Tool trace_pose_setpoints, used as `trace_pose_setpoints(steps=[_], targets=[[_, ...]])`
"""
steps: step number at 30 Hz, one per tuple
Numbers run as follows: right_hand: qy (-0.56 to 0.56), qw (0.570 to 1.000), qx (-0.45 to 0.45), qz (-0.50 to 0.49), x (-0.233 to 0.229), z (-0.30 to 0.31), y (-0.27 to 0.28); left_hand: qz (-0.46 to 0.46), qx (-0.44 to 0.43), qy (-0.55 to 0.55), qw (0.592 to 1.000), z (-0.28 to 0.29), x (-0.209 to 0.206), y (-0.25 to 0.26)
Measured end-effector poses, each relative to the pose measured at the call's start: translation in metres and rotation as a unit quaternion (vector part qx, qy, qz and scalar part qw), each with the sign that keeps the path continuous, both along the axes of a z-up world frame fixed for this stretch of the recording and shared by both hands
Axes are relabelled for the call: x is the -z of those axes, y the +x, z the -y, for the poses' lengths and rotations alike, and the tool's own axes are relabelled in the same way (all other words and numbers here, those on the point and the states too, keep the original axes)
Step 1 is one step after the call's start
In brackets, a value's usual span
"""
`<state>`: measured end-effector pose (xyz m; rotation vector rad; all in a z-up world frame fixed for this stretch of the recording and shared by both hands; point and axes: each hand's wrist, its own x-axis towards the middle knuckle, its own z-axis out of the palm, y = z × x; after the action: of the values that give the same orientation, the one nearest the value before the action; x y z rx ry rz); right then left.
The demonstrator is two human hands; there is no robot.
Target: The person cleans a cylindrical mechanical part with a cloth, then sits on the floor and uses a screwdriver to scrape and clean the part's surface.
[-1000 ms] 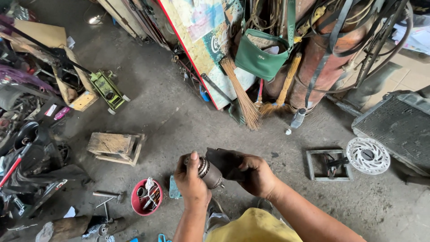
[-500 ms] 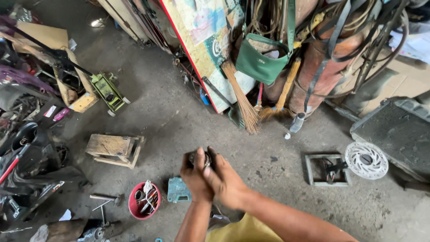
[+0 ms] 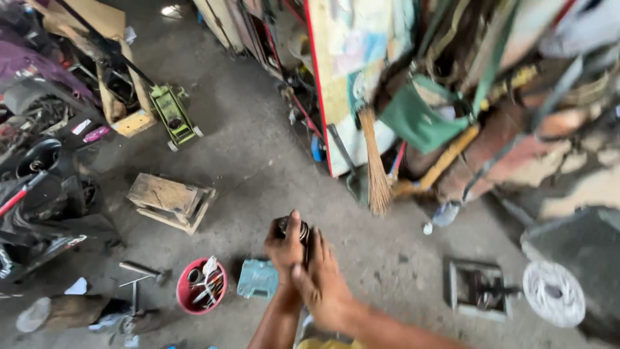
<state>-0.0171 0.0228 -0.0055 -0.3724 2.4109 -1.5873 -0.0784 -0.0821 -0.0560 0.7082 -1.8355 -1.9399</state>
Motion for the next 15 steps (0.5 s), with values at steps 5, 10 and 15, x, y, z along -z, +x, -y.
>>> trace_pose_setpoints(steps=[5,10,15], targets=[[-0.289,0.930,0.009,0.225,0.048,0.028,-0.098,-0.027,0.016,0.143,0.989,0.027,-0.024,-0.023],[0.102,0.992,-0.076,0.022,-0.004,0.092,-0.091,0.023,-0.017,0.027,0.999,0.090,-0.021,-0.061],[-0.107,0.960,-0.040,0.254,-0.018,0.141,-0.163,-0.021,-0.033,0.075,0.996,0.140,-0.035,-0.074]])
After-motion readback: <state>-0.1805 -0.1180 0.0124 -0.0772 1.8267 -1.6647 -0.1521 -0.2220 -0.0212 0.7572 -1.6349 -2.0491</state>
